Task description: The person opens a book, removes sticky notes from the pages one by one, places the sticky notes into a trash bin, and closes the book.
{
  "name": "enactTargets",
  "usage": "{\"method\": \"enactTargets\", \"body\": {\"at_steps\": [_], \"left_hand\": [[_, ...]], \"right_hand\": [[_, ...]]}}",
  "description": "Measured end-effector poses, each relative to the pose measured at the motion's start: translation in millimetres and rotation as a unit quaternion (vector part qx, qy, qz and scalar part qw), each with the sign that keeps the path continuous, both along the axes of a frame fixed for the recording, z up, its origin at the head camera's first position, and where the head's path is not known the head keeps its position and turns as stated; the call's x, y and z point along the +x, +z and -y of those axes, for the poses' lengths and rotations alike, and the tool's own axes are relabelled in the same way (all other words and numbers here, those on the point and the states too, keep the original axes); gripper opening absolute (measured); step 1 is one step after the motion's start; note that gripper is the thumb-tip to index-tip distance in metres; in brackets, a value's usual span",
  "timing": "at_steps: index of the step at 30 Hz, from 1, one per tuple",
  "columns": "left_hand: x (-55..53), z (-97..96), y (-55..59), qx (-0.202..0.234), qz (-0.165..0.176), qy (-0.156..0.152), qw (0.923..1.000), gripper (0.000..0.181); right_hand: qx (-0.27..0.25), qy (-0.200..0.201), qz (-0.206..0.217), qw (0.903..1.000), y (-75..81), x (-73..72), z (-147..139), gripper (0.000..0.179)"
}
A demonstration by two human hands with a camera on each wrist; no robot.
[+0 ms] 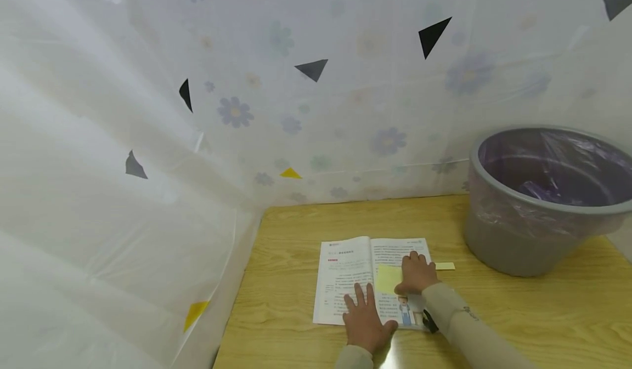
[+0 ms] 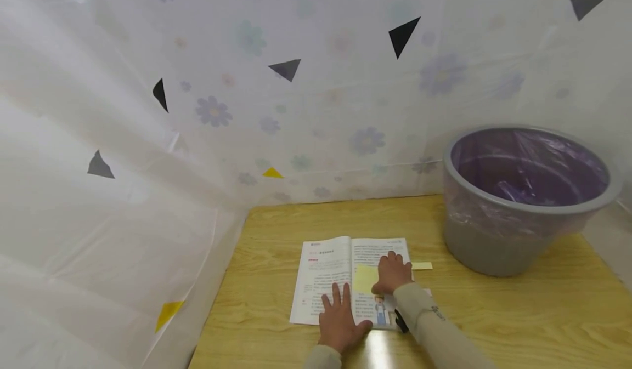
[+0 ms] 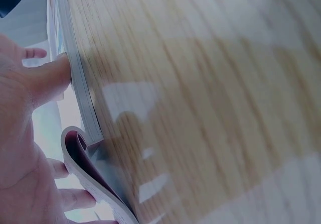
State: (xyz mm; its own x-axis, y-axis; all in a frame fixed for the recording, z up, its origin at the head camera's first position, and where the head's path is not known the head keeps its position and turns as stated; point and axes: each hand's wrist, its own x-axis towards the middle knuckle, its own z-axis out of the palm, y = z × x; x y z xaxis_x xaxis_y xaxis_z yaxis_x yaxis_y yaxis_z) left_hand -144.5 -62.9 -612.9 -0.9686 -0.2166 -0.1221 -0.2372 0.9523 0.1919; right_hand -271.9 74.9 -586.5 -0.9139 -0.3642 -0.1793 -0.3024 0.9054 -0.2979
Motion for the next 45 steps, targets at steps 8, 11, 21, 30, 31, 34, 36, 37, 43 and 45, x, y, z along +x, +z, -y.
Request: {"method": "enactTargets", "body": {"at_steps": [8,11,21,30,31,34,36,37,43,45], "left_hand": [[-1.0,1.1,-1.8,0.009,0.000,0.002,1.0000,0.105],[-0.8,0.8,-0.9,0.011,0.000,0.001,0.9999,0.105],[1.0,1.2,-2.3,0.013,-0.008,0.007,0.9999,0.105],[0.6,0.5,-0.2,0.001,-0.012,0.005,0.9999,0.104],[0.4,0.4,-0.3,0.002,-0.012,0.005,0.9999,0.104],[0.0,-0.1,-0.4,0.002,-0.012,0.004,0.9999,0.104],[0.0,-0.3,-0.5,0.001,-0.011,0.004,0.9999,0.104],[0.0,-0.4,-0.5,0.002,-0.010,0.004,0.9999,0.104],[-0.1,0.1,-1.1,-0.001,-0.005,0.005,1.0000,0.104],[-0.1,0.3,-1.4,-0.002,-0.005,0.004,1.0000,0.104]], "right_hand": [[-0.006,0.011,0.004,0.9999,-13.4,-10.4,-3.7,0.071],[-0.004,0.017,0.006,0.9998,-18.4,-14.4,-6.1,0.068],[-0.041,0.014,0.019,0.9989,-9.8,-9.6,-5.7,0.045],[-0.095,-0.018,0.014,0.9952,-17.9,-13.3,-6.6,0.021],[-0.102,-0.024,0.012,0.9944,-18.0,-13.7,-6.7,0.019],[-0.115,-0.039,0.010,0.9925,-17.6,-14.4,-7.0,0.015],[-0.118,-0.043,0.007,0.9920,-17.4,-14.4,-7.2,0.013],[-0.119,-0.044,0.005,0.9919,-17.9,-14.7,-7.4,0.013],[-0.141,-0.051,0.001,0.9887,-22.4,-16.0,-9.0,0.014],[-0.154,-0.051,0.001,0.9868,-24.2,-16.5,-10.4,0.016]]}}
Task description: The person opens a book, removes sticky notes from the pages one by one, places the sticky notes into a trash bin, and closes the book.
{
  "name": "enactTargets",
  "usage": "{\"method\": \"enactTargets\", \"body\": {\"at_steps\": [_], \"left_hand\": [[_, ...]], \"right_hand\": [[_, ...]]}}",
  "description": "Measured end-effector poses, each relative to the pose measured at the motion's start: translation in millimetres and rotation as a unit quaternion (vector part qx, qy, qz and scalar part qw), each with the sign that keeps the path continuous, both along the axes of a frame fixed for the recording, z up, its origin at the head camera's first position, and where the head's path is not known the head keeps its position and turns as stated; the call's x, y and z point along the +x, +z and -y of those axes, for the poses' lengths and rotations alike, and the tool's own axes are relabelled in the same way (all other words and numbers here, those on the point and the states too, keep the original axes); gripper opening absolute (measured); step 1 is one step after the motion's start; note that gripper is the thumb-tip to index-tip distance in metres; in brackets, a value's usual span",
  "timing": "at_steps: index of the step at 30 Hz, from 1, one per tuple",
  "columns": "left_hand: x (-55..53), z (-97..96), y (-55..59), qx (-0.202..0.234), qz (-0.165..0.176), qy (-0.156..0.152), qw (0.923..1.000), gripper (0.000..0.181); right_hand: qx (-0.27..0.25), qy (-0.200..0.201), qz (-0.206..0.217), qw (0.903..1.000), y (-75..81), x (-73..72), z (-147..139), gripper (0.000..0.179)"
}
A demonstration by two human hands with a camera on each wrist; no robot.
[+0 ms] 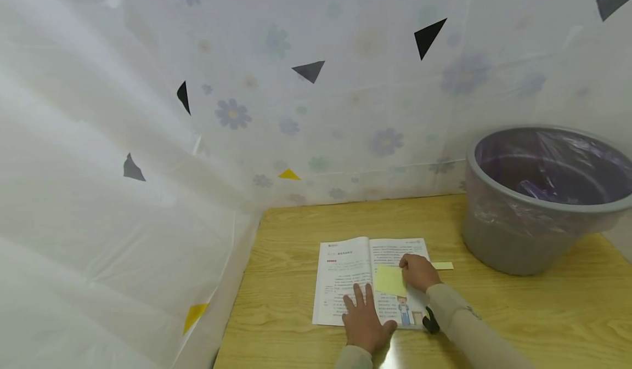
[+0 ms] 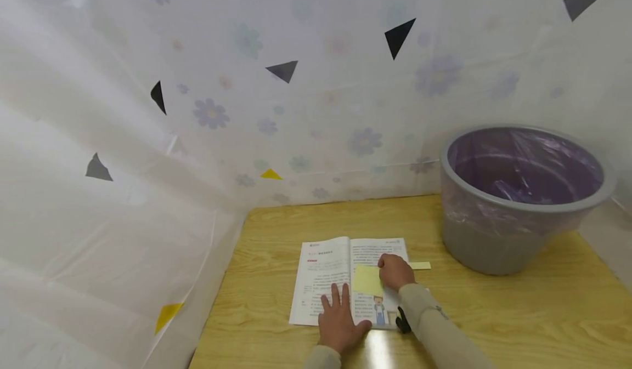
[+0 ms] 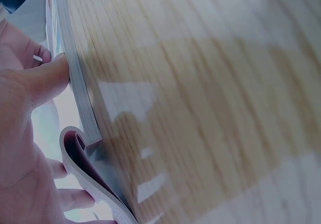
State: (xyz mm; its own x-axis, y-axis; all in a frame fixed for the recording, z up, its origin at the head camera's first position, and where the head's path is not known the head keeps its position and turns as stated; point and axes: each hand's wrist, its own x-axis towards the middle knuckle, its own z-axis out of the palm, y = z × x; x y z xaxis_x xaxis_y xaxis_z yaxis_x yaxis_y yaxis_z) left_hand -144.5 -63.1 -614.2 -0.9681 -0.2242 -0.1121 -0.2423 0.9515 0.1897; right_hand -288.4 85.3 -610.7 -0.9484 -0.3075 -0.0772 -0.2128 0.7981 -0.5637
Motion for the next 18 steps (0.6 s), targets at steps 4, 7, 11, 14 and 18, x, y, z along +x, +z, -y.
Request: {"method": "enactTargets", "body": {"at_steps": [4,7,11,14,18], "left_hand": [[0.3,0.7,0.2,0.003,0.001,-0.001,1.0000,0.104],[0.5,0.7,0.3,0.004,0.003,-0.001,1.0000,0.104],[0.5,0.6,0.9,0.010,0.002,-0.001,0.9999,0.103],[0.1,0.4,1.1,0.016,0.000,-0.001,0.9999,0.103],[-0.8,0.3,-0.7,0.013,0.000,0.000,0.9999,0.103]], "right_hand": [[-0.022,0.005,0.002,0.9998,-2.8,-2.8,-2.3,0.019],[-0.026,0.013,0.006,0.9996,-5.3,-5.2,-4.4,0.018],[-0.028,0.018,0.014,0.9993,-5.7,-7.3,-5.6,0.018],[-0.031,0.016,0.023,0.9991,-3.6,-7.7,-5.3,0.018],[-0.034,0.016,0.023,0.9990,-1.8,-7.2,-5.4,0.018]]}}
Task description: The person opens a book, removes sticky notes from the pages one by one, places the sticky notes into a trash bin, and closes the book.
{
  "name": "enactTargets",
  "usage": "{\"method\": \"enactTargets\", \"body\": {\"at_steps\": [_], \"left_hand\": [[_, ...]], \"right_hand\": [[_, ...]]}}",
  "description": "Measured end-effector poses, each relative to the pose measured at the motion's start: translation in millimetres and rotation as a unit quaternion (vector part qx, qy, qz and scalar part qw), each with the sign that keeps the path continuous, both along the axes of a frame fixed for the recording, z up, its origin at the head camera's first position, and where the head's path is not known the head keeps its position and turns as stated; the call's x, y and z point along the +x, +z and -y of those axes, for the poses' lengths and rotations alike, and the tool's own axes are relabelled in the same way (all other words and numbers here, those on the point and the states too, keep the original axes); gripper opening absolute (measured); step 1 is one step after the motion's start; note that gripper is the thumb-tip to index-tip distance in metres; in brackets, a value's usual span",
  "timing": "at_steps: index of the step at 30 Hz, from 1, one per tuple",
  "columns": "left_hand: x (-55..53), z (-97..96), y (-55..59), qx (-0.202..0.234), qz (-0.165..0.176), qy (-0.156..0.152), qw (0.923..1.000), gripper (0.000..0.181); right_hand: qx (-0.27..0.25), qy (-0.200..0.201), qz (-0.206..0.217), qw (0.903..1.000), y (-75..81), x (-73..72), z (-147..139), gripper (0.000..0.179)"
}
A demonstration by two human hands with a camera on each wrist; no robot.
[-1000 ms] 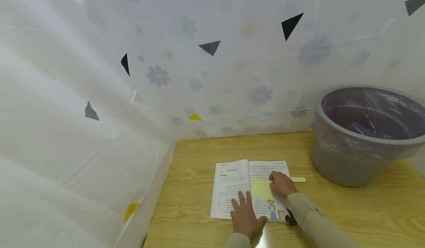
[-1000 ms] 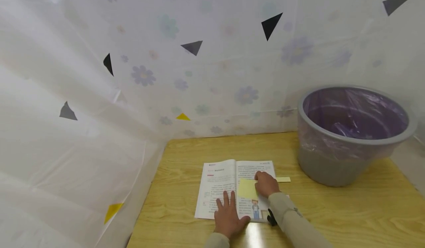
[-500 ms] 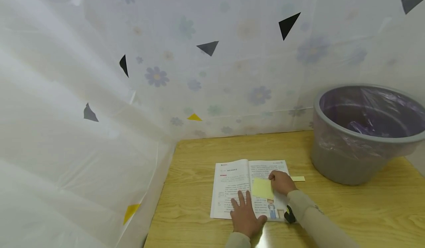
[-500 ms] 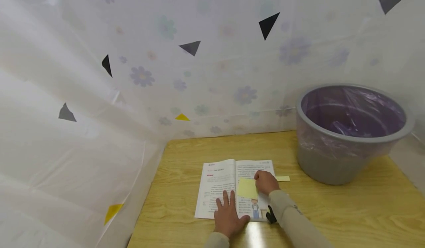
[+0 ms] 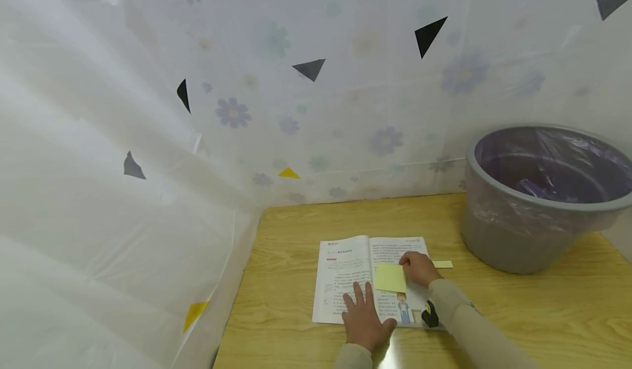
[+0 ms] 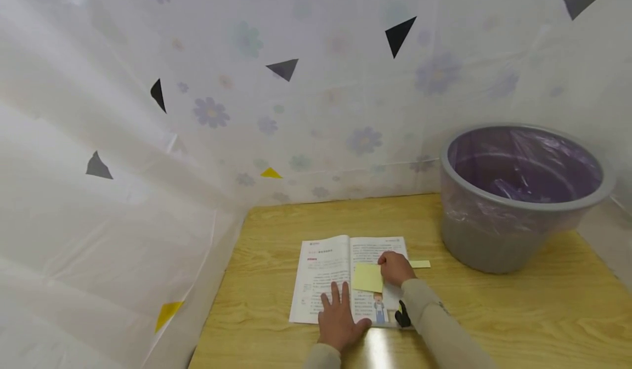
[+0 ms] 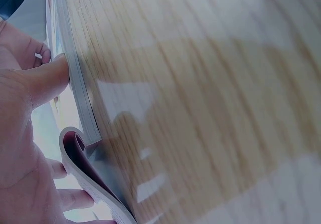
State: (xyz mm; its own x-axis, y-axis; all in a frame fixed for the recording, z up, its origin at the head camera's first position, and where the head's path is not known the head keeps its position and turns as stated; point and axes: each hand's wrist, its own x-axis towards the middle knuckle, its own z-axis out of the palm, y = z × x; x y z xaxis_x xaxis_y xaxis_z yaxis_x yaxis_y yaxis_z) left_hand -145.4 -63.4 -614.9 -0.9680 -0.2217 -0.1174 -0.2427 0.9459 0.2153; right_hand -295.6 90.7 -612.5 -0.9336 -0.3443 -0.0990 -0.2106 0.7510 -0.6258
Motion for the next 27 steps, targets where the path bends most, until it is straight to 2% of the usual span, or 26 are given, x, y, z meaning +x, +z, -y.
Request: {"method": "enactTargets", "body": {"at_steps": [4,11,14,17,20,22,25,27], "left_hand": [[-1.6,-1.2,-3.0,-0.005,-0.001,-0.002,1.0000,0.104],[-2.1,-2.2,-4.8,0.006,0.004,-0.006,1.0000,0.104],[-1.1,-2.4,-3.4,0.007,0.003,-0.008,0.9999,0.104],[-0.4,-2.7,-1.1,0.006,-0.004,-0.011,0.9999,0.103],[1.1,-2.3,0.6,0.011,-0.010,-0.012,0.9998,0.102],[2.0,-1.4,0.9,0.013,-0.013,-0.010,0.9998,0.102],[2.9,0.4,0.0,0.014,-0.018,-0.006,0.9997,0.102],[2.6,1.6,-1.0,0.012,-0.023,-0.006,0.9996,0.103]], "right_hand": [[-0.004,-0.001,-0.005,1.0000,-0.8,0.4,-3.9,0.021],[-0.018,-0.023,0.039,0.9988,1.3,2.5,-8.5,0.021],[-0.049,-0.031,0.032,0.9978,6.1,5.9,-10.6,0.019],[-0.080,-0.037,0.014,0.9960,17.8,9.6,-10.8,0.019],[-0.097,-0.030,-0.029,0.9944,39.6,15.7,-9.0,0.018],[-0.104,-0.022,-0.065,0.9922,60.7,21.8,-6.0,0.018],[-0.119,-0.006,-0.127,0.9848,100.3,33.8,-1.4,0.016],[-0.130,0.004,-0.174,0.9761,128.7,41.3,-1.2,0.014]]}}
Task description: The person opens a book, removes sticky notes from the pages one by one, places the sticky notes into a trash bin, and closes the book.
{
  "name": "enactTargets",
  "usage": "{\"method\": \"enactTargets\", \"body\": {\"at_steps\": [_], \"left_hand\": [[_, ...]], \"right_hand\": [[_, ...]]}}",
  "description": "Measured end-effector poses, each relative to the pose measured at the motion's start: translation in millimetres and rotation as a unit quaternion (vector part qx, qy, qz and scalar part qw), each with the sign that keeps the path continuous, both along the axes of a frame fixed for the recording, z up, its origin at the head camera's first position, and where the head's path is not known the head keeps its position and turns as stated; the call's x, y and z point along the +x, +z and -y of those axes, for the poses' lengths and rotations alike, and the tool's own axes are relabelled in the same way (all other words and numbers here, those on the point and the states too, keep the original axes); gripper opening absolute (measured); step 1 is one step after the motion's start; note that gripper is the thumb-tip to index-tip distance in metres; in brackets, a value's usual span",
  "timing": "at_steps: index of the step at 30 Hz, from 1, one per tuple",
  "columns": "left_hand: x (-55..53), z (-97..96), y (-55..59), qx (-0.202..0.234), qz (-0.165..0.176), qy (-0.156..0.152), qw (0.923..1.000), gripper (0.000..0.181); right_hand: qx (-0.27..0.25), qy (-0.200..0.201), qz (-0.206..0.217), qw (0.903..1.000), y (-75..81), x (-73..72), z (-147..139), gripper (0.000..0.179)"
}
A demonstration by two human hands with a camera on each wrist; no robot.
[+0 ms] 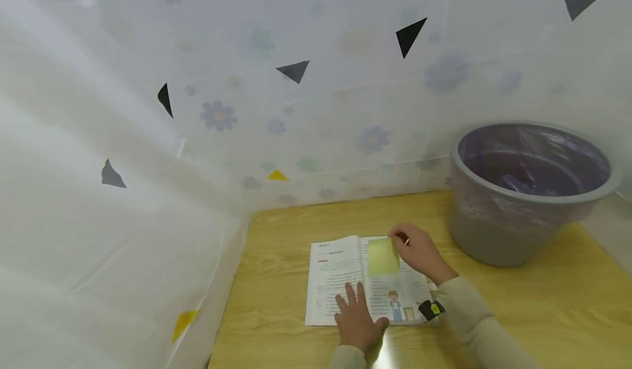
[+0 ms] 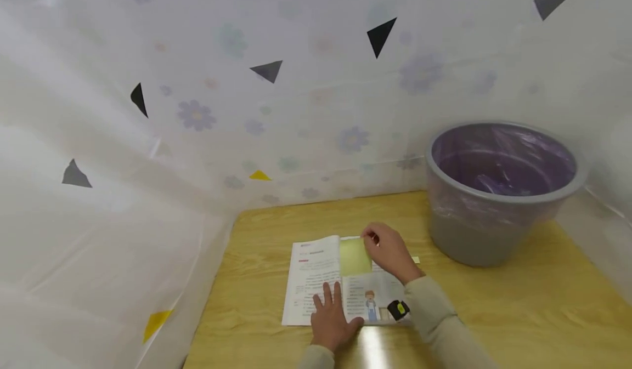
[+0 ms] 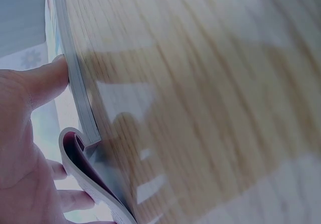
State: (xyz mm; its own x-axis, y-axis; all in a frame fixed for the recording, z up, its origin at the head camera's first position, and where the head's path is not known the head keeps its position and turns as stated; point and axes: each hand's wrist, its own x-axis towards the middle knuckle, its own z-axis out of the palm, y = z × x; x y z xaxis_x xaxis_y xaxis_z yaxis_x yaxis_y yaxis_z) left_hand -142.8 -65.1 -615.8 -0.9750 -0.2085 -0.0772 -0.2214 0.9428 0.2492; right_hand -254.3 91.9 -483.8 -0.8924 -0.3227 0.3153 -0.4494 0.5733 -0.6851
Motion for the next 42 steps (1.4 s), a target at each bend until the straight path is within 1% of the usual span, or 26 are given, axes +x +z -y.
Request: {"method": "enactTargets", "body": {"at_steps": [2,4,6,7,8,9,11,14,16,18,21,25,29,33,35,37,39,40,41,42], "left_hand": [[-0.3,0.9,-0.4,0.000,-0.002,-0.001,1.0000,0.104],[-1.4,1.9,-0.6,-0.002,-0.003,-0.004,1.0000,0.104],[-2.1,2.5,0.0,0.000,-0.003,-0.007,1.0000,0.104],[-2.3,2.7,0.4,0.002,-0.002,-0.008,1.0000,0.103],[-2.5,2.8,1.0,0.005,-0.002,-0.010,0.9999,0.103],[-2.9,2.7,1.1,0.007,-0.002,-0.011,0.9999,0.103],[-3.2,2.2,1.5,0.012,0.000,-0.013,0.9998,0.103],[-4.1,1.4,0.3,0.012,0.003,-0.014,0.9998,0.103],[-4.5,1.1,-1.3,0.007,0.003,-0.014,0.9999,0.103],[-4.5,0.9,-2.7,0.004,0.000,-0.015,0.9999,0.103],[-3.9,1.1,-3.1,0.003,-0.005,-0.017,0.9998,0.103],[-3.5,1.9,-1.1,0.003,0.002,-0.014,0.9999,0.104],[-4.1,2.2,1.0,0.014,0.014,-0.014,0.9997,0.104],[-4.1,3.2,1.1,0.019,0.020,-0.016,0.9995,0.105],[-4.1,3.5,0.3,0.018,0.022,-0.014,0.9995,0.105],[-4.4,3.9,0.3,0.019,0.021,-0.012,0.9995,0.105],[-5.0,4.5,0.1,0.021,0.020,-0.011,0.9995,0.105],[-5.1,4.8,0.1,0.024,0.019,-0.010,0.9995,0.105],[-5.2,4.9,0.1,0.025,0.018,-0.011,0.9995,0.105],[-5.1,5.0,0.2,0.027,0.017,-0.011,0.9994,0.105]], "right_hand": [[-0.013,0.000,-0.057,0.9983,26.8,5.8,-4.0,0.012],[-0.034,-0.010,-0.120,0.9922,50.4,8.2,-12.6,0.012],[-0.064,-0.033,-0.175,0.9819,70.8,7.8,-24.7,0.012],[-0.079,-0.050,-0.199,0.9756,79.0,6.5,-32.0,0.013],[-0.095,-0.070,-0.218,0.9687,86.8,4.9,-39.9,0.012],[-0.116,-0.090,-0.227,0.9627,94.0,3.0,-48.0,0.012],[-0.153,-0.142,-0.233,0.9498,106.7,-0.9,-64.6,0.011],[-0.197,-0.234,-0.216,0.9271,121.3,-8.8,-88.5,0.016],[-0.212,-0.292,-0.205,0.9099,127.4,-15.4,-103.0,0.021],[-0.216,-0.335,-0.198,0.8955,129.9,-22.6,-115.4,0.025],[-0.218,-0.373,-0.203,0.8790,128.3,-31.6,-129.2,0.026],[-0.220,-0.405,-0.209,0.8625,124.5,-39.1,-138.7,0.027],[-0.198,-0.432,-0.214,0.8535,124.0,-44.5,-147.3,0.029],[-0.169,-0.451,-0.212,0.8502,122.5,-47.1,-155.5,0.032],[-0.157,-0.453,-0.202,0.8536,122.1,-47.0,-157.8,0.033],[-0.140,-0.446,-0.197,0.8621,121.4,-46.7,-158.6,0.035],[-0.121,-0.431,-0.202,0.8711,120.1,-46.1,-158.4,0.037],[-0.118,-0.425,-0.210,0.8727,119.0,-46.1,-157.6,0.038],[-0.120,-0.419,-0.225,0.8714,118.0,-45.7,-156.0,0.038],[-0.127,-0.414,-0.243,0.8680,117.1,-44.6,-154.0,0.038]]}}
